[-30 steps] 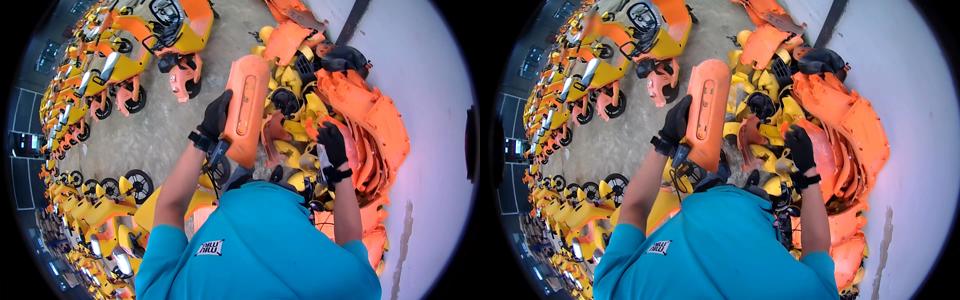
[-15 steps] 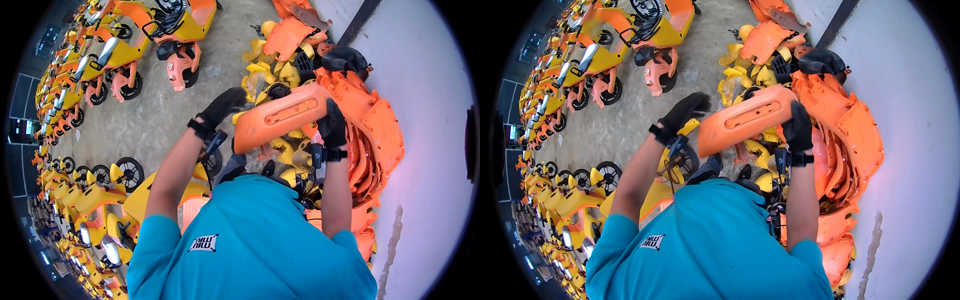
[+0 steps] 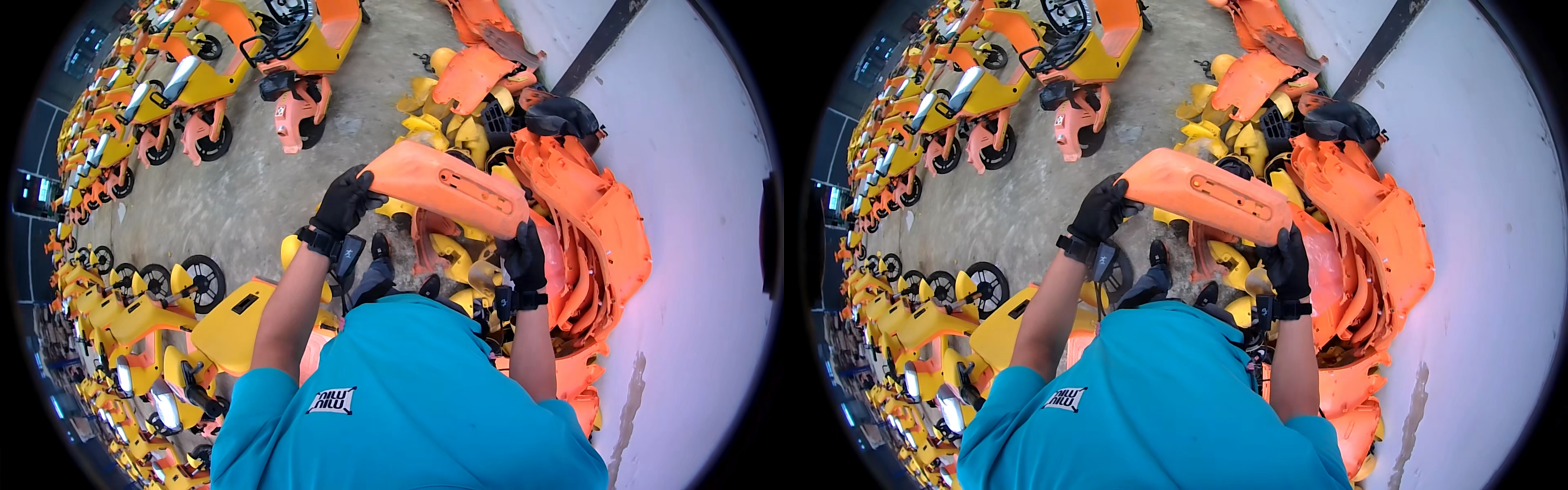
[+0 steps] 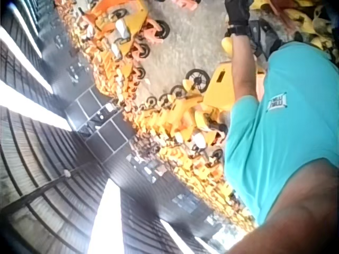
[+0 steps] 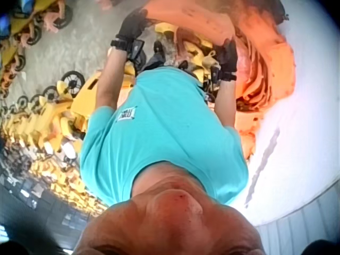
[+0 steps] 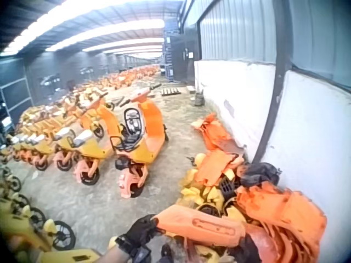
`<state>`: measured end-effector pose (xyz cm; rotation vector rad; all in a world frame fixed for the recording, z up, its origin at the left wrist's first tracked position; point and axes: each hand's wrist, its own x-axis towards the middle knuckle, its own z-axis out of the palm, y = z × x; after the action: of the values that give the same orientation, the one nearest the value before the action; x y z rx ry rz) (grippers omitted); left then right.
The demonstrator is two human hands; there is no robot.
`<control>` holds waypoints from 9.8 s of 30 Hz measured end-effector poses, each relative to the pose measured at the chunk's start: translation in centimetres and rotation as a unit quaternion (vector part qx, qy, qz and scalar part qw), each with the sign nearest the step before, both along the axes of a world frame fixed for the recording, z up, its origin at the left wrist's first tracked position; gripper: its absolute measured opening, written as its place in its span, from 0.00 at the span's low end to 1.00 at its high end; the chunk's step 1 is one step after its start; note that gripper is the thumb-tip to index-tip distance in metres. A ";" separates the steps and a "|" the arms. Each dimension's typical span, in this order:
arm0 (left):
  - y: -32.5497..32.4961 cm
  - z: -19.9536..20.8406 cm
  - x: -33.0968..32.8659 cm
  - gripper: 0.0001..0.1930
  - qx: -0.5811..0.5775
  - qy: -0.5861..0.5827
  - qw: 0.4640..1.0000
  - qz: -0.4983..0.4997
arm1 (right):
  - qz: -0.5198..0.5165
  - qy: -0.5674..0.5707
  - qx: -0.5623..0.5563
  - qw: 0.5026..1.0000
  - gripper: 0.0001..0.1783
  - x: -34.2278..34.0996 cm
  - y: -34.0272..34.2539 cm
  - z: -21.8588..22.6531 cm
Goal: The person picks up an orange plastic panel from a pile of parts and walks to a yellow and orange scooter. They sit on the floor and fit the panel onto the scooter's body, using a screwdriver to tighten screws and secure the part.
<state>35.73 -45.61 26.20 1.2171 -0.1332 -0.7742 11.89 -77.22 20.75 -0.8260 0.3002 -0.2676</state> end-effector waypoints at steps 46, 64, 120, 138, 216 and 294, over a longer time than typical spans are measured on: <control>22.1 -1.8 29.0 0.29 -0.309 0.053 0.910 0.272 | 0.309 -0.241 -0.599 0.698 0.18 55.6 27.7 10.9; 36.3 -3.6 29.8 0.19 -0.285 0.027 0.833 0.473 | 0.341 -0.493 -0.623 0.502 0.10 67.5 44.6 8.5; 163.0 3.3 89.0 0.24 -0.007 0.104 0.809 0.578 | 0.734 -0.058 -0.237 0.634 0.17 129.4 176.3 14.5; 214.5 0.6 109.5 0.23 -0.072 0.045 0.828 0.555 | 0.732 -0.123 -0.323 0.587 0.22 150.4 227.5 8.4; 427.9 2.5 176.7 0.12 -0.073 0.061 0.807 0.583 | 0.757 0.007 -0.283 0.589 0.16 222.7 440.3 6.7; 634.8 8.6 223.3 0.32 -0.046 0.037 0.818 0.572 | 0.761 -0.072 -0.275 0.583 0.14 264.1 650.2 14.7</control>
<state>259.01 589.23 34.84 0.9347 0.5903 0.2558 275.95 573.02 35.46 -1.3885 -0.7650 1.2899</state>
